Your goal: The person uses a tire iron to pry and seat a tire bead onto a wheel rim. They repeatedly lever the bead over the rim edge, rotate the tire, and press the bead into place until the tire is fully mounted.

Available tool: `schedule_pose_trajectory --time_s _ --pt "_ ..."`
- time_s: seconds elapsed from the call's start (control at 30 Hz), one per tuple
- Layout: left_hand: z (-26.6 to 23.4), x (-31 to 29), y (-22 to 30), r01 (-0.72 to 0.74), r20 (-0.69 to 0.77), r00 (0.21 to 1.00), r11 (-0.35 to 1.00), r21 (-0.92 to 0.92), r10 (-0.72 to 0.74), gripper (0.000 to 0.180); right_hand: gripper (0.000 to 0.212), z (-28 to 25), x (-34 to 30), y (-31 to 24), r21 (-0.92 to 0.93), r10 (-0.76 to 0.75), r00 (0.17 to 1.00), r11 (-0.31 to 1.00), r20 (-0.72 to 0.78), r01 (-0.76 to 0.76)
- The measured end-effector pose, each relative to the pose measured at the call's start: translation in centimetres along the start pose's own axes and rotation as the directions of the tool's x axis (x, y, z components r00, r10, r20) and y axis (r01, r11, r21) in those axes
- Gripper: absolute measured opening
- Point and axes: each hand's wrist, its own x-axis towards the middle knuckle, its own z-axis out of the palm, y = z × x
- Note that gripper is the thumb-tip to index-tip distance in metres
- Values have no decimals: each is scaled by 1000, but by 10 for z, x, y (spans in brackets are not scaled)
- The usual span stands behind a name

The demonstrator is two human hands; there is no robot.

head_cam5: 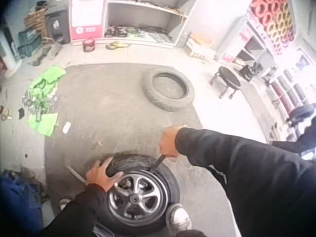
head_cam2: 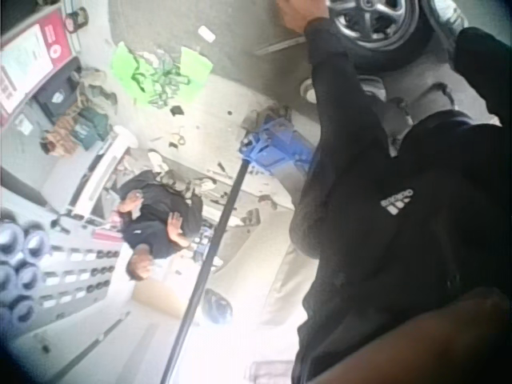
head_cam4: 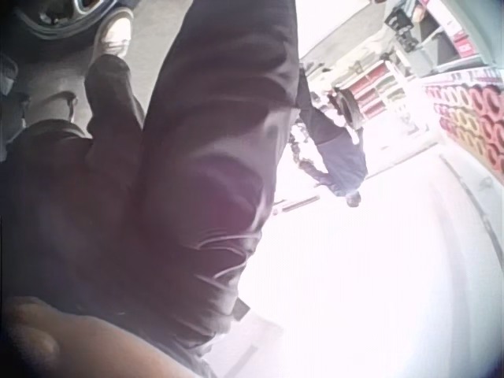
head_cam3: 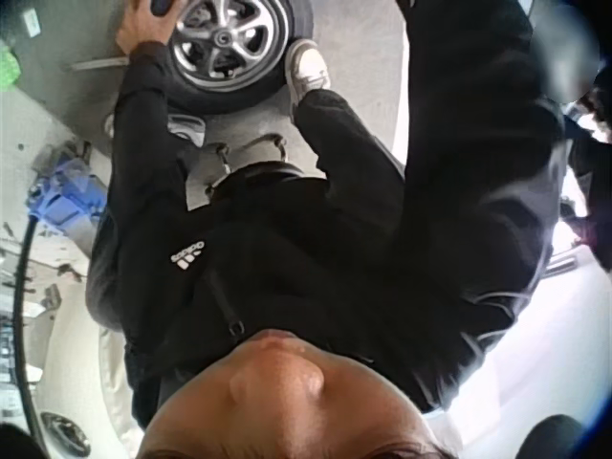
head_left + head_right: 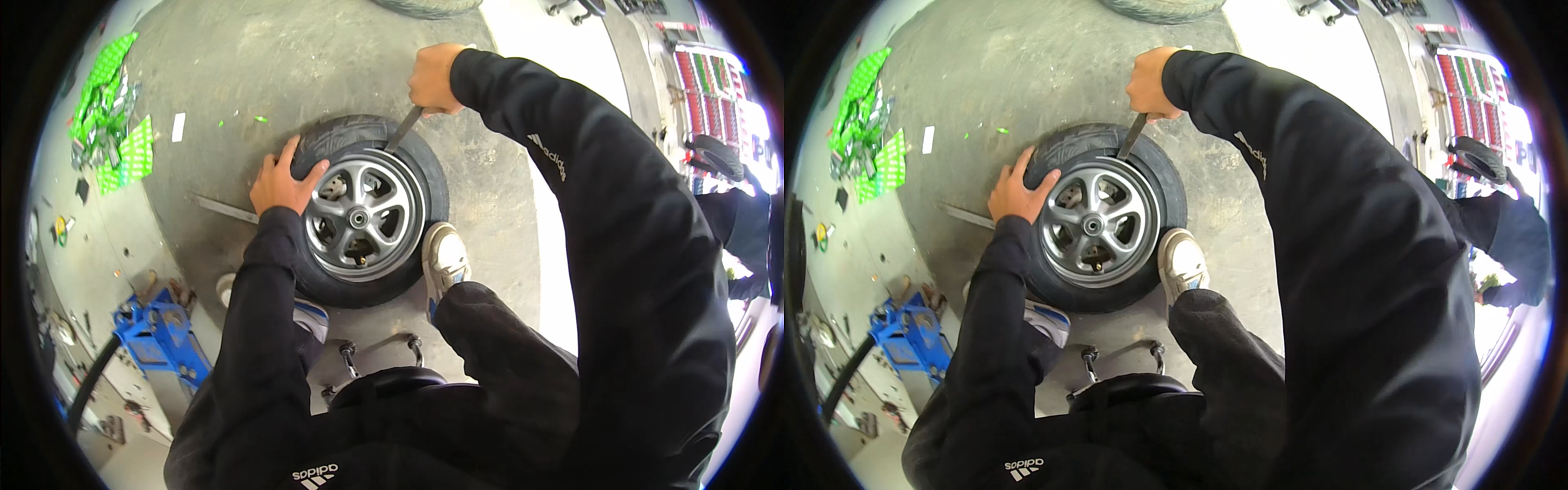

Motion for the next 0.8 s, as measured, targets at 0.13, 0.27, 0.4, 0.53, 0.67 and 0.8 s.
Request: schedule_pose_trajectory --time_s 0.13,0.27,0.4,0.53,0.67,0.8 --pt "3 5 11 32 123 992 999 -12 -30 75 34 21 -3 11 42 -12 1000 999 28 11" --pt "3 7 11 12 126 992 1000 17 -14 75 37 36 6 32 45 -83 996 995 -23 84" --pt "2 5 11 37 140 990 999 1 -37 74 40 46 12 39 1 -127 989 992 -75 127" --pt "5 8 12 48 137 990 999 -19 -45 74 39 40 11 42 -3 -157 988 988 -11 157" --pt "5 9 6 22 81 996 1000 -14 -21 74 25 30 7 -20 186 103 990 975 93 -118" --pt "4 8 2 46 94 995 997 -56 -41 73 20 32 -24 -131 354 519 841 766 153 -537"
